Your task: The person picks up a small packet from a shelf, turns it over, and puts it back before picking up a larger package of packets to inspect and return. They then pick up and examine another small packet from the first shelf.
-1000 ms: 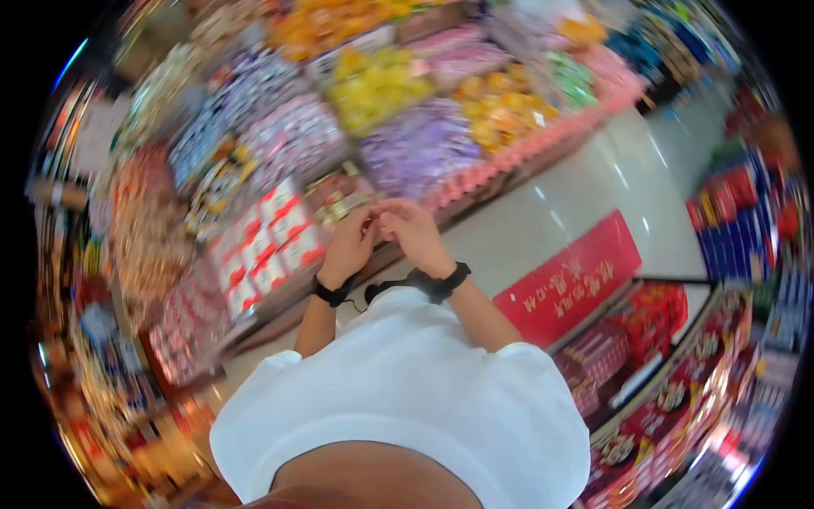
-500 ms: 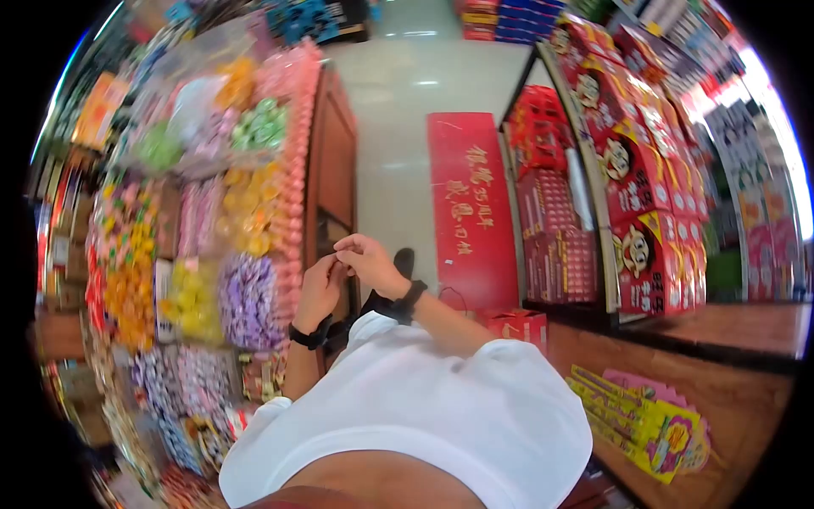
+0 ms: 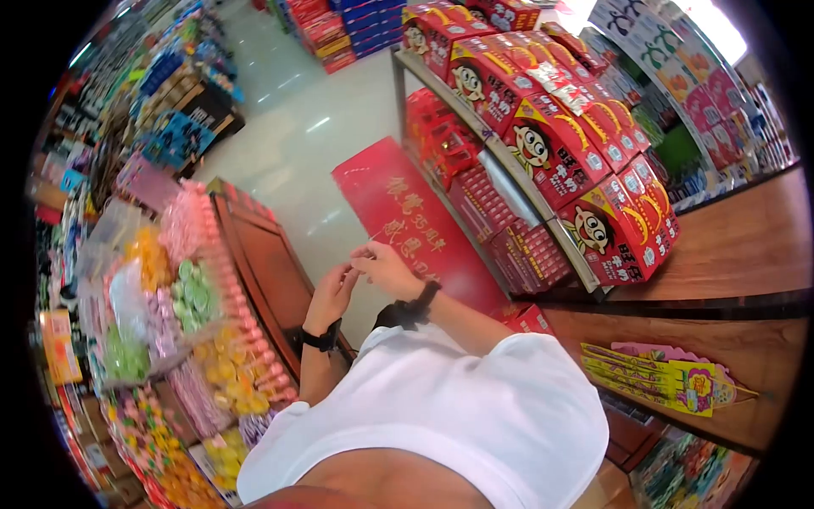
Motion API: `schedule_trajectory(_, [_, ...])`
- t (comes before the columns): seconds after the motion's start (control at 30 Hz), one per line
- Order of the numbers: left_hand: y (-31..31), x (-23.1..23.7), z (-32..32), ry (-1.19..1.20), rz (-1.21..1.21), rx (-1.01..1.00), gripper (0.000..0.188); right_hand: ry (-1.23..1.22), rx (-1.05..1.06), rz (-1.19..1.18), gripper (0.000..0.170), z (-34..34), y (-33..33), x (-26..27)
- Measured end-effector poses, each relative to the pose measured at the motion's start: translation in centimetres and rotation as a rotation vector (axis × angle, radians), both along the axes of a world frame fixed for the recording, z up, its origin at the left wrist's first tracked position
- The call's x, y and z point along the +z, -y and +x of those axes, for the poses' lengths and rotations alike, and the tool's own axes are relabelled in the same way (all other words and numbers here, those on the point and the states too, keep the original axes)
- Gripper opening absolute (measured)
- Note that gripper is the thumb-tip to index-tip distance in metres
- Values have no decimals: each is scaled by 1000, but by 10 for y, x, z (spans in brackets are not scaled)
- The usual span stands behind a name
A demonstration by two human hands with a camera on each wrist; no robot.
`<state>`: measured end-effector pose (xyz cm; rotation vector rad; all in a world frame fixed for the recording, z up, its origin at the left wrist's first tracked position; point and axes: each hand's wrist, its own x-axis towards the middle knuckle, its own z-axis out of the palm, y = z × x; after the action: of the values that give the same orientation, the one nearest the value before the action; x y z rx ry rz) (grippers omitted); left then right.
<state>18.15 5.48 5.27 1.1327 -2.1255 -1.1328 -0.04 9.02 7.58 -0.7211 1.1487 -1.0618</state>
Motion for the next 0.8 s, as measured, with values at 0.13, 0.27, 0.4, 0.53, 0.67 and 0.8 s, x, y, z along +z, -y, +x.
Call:
schedule_trajectory(0.13, [81, -14, -28, 150, 19, -46, 37, 21, -182, 38, 25, -63, 45, 5])
schedule_trajectory(0.27, [141, -18, -58, 224, 104, -56, 42, -63, -453, 3, 19, -114, 66, 15])
schedule_trajectory(0.4, [191, -33, -75, 130, 190, -181, 42, -57, -658, 27, 14, -164, 66, 25])
schedule_trajectory(0.53, [230, -36, -93, 164, 145, -52, 42, -33, -791, 1, 17, -208, 69, 33])
schedule_trajectory(0.67, [250, -34, -125, 122, 80, -74, 41, -63, -905, -36, 20, -245, 80, 42])
schedule_trajectory(0.8, [267, -16, -173, 69, -10, -158, 40, -44, -975, -79, 30, -283, 99, 54])
